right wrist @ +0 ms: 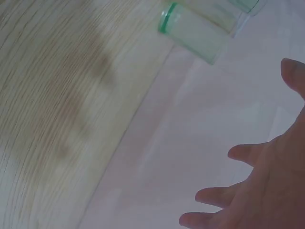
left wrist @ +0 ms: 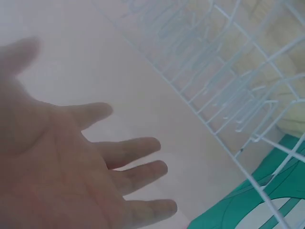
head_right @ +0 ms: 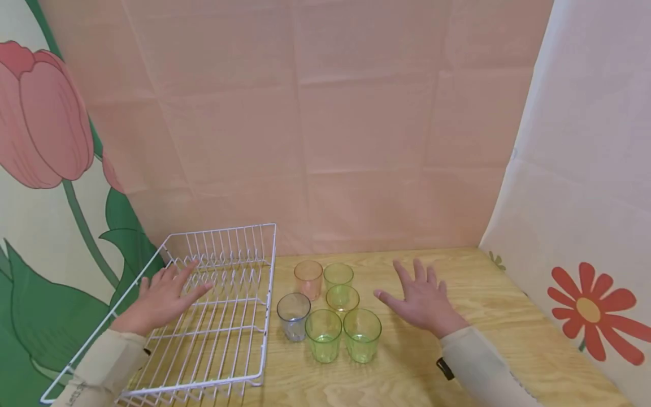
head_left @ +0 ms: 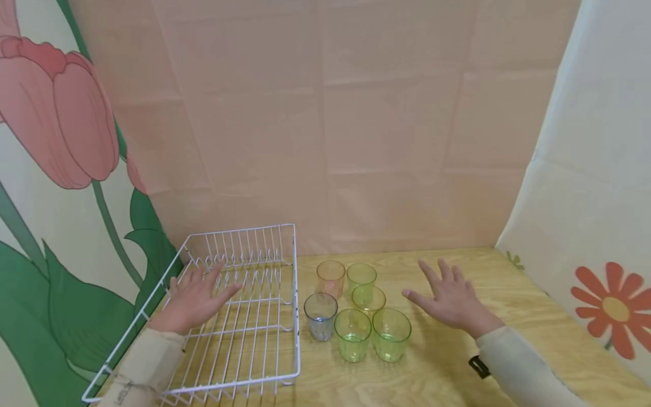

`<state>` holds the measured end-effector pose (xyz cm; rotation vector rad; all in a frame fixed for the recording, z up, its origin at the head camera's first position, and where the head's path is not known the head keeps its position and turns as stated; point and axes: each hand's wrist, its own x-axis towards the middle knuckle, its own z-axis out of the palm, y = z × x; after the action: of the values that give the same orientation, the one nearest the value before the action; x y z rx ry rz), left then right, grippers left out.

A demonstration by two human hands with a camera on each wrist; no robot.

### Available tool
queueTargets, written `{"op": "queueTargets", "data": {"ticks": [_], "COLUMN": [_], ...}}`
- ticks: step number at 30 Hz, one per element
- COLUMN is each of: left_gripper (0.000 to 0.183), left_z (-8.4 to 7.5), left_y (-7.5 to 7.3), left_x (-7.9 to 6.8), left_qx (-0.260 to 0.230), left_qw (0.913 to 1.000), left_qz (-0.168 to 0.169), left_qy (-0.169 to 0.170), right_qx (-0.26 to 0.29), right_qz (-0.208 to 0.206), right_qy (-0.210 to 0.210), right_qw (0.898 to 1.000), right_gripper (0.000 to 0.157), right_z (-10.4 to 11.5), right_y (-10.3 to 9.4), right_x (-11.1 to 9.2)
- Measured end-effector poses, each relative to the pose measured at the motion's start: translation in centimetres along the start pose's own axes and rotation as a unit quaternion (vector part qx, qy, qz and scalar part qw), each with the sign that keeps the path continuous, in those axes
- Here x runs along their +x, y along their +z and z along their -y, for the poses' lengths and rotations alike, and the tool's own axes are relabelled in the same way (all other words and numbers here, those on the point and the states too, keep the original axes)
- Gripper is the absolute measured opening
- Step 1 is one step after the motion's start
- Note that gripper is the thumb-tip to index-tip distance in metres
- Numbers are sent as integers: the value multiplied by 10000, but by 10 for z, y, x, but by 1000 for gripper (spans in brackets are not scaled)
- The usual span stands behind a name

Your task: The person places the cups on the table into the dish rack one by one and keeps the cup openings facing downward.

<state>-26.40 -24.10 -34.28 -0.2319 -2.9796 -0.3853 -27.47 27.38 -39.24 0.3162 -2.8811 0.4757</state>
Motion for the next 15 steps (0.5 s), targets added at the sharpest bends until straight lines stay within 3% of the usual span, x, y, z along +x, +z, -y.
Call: {"op": "queueTargets", "data": {"ticks": [3,7,11,15], "left_gripper": [83,63,51,48], "left_z": [-3,-11,-24,-40], "left_y": [-2,-10,-23,-34], "left_x": [-1,-5,-10,-15], "left_qx": [248,308,-145,-417], "left_qw": [9995,9960,9923,9922], "left_qz": [-141,-504,-759,-761], "left_qy": [163,668,972,894], "right_qx": [89,552,1151,1427], "right_qz": [112,530,990,1129], "right_qy": [-191,-305,-245,-446], "right_qw": [9997,9966,9881,9823], "right_gripper": [89,69,47,29], "right_z": [4,14,27,36], "right_y": [1,1,0,2], "right_x": [0,1,2,4]}}
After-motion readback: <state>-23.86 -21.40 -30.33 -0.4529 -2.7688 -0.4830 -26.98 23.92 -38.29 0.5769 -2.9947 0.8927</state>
